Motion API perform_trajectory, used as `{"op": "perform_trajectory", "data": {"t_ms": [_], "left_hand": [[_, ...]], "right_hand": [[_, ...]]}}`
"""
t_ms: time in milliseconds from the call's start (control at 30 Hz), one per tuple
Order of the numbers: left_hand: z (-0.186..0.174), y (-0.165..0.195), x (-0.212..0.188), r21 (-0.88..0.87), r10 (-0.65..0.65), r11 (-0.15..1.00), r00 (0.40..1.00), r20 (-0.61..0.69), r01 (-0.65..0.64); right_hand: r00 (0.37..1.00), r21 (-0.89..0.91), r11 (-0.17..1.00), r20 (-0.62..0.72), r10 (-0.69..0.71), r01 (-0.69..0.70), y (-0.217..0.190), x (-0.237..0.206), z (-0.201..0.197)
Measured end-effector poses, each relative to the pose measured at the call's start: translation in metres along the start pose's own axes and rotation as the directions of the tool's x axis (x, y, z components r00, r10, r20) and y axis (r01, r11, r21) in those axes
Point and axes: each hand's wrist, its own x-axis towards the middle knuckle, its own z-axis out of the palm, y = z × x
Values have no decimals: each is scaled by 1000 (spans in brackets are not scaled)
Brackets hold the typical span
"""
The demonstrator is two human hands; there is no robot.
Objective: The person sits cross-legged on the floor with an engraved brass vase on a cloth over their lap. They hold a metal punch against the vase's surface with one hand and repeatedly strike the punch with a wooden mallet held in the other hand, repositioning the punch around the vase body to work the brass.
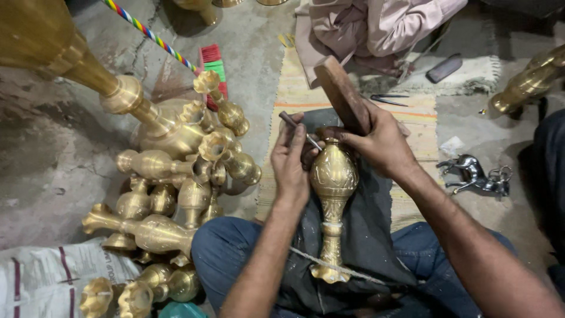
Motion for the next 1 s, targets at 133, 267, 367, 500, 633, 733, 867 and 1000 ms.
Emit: {"op": "perform_trajectory", "data": {"t_ms": [133, 267, 367, 500, 633, 733, 867, 1000], "left_hand": [[2, 31, 0, 311, 36, 944, 968, 247, -114], [14, 50, -6, 454, -80, 885, 929, 361, -100], [19, 55, -9, 477, -112, 872, 906, 407, -107], [21, 56, -8, 516, -154, 852, 896, 416, -93], [21, 52, -6, 497, -171, 866, 901, 399, -55], [20, 51, -5, 508, -96, 834, 851, 516, -215], [19, 53, 2, 520, -175, 842, 837, 519, -147], [21, 52, 4, 569, -187, 809, 852, 490, -149]], "right_hand": [[870, 120, 862, 63, 489, -493, 2, 1, 0], [872, 56, 871, 49, 487, -489, 4, 3, -3], [849, -1, 856, 120, 514, -518, 4, 2, -12], [743, -274, 724, 48, 668, -633, -4, 6, -41], [850, -528, 722, -1, 526, -447, -9, 10, -66], [903, -627, 724, 74, 423, -287, -10, 12, -78], [879, -770, 584, 66, 472, -256, -12, 14, -89], [932, -811, 544, -5, 363, -216, -12, 13, -101]]}}
